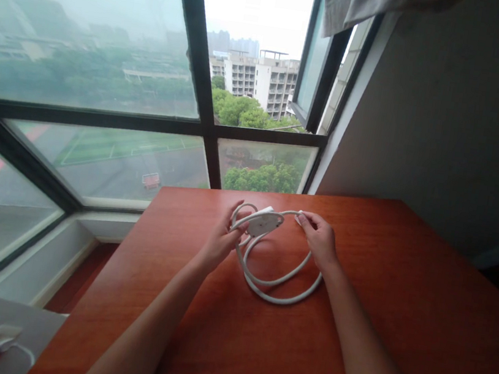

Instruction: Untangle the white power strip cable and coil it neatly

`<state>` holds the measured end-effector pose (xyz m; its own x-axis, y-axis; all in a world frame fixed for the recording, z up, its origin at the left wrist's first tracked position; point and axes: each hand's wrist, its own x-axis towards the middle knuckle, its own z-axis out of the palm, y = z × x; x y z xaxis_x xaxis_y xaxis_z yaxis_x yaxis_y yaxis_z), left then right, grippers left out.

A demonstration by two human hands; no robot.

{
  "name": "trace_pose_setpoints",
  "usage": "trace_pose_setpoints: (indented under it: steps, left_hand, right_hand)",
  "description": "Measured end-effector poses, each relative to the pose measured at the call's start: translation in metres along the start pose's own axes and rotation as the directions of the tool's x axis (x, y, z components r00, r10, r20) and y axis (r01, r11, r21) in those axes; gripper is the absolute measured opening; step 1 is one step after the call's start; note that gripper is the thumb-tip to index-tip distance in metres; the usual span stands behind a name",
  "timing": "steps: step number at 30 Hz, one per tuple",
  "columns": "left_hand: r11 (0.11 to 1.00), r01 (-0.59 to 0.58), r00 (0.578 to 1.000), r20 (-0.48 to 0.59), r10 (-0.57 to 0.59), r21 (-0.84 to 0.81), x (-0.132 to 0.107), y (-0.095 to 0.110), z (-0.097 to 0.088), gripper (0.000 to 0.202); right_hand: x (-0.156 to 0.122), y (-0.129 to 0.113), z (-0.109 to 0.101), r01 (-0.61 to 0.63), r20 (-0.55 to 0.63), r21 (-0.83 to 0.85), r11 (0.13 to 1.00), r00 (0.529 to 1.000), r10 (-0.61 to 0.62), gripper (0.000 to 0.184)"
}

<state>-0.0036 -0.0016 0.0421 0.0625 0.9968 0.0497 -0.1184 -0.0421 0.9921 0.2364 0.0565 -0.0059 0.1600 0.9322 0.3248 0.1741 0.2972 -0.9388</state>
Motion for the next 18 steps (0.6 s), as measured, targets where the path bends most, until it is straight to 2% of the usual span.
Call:
trace_pose_setpoints:
  steps: [4, 11, 18]
  left_hand:
    - [1.0, -0.017, 0.999, -0.028, 0.017, 0.003, 0.003, -0.004, -0.003, 0.072]
    - [0.995, -0.095, 0.994, 0.051, 0.092, 0.044, 0.003, -0.008, 0.0, 0.063]
    - [0.985, -0.138, 0.986, 0.108, 0.127, 0.099, -0.001, -0.004, 0.003, 0.052]
  right_hand:
    - [-0.001, 0.005, 0.004, -0.046, -0.022, 0.075, 0.996, 0.999, 0.047, 0.041]
    - [-0.001, 0.01, 0.007, -0.067, -0.085, 0.084, 0.994, 0.994, 0.074, 0.041]
    - [-0.007, -0.003, 0.01, 0.057, -0.075, -0.065, 0.996, 0.995, -0.061, 0.029]
